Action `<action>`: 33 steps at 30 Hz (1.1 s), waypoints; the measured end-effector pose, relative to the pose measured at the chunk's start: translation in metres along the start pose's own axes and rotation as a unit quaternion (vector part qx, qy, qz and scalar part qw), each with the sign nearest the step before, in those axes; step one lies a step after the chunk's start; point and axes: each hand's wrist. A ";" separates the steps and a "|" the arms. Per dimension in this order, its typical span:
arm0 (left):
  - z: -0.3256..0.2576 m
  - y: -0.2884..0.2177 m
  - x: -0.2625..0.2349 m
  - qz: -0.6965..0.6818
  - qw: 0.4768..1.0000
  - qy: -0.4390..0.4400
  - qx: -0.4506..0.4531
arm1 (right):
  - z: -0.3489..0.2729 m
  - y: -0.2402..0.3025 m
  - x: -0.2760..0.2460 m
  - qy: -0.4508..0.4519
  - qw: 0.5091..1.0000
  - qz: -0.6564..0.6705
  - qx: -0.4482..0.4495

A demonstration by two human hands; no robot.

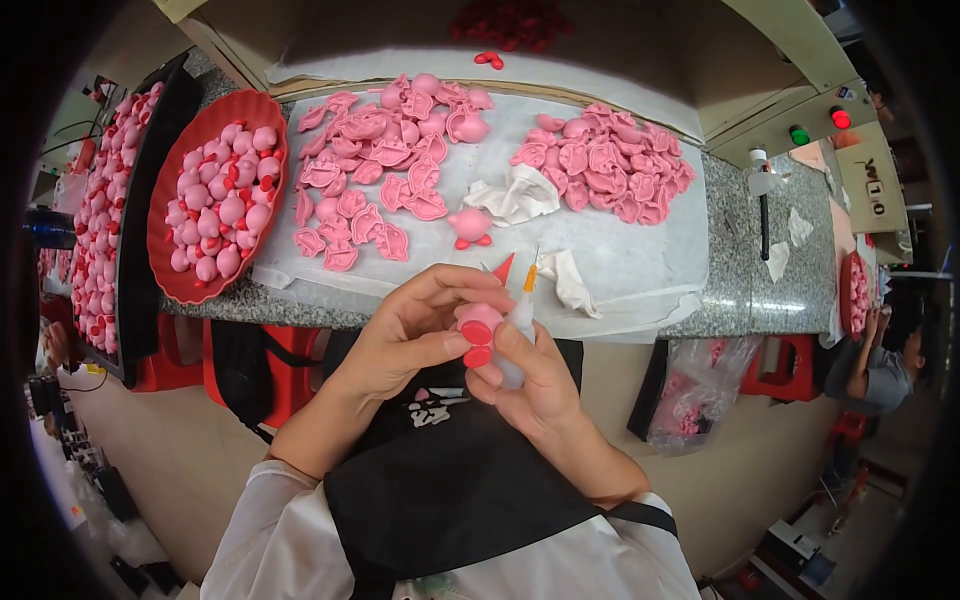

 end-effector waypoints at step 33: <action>-0.009 -0.005 -0.007 -0.025 0.999 0.017 -0.035 | 0.000 -0.006 0.003 0.009 0.997 -0.007 0.076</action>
Point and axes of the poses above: each hand's wrist, its own z-axis towards the middle knuckle, its own x-axis out of the palm, y = z × x, and after that the axes turned 7 degrees about y, right-handed
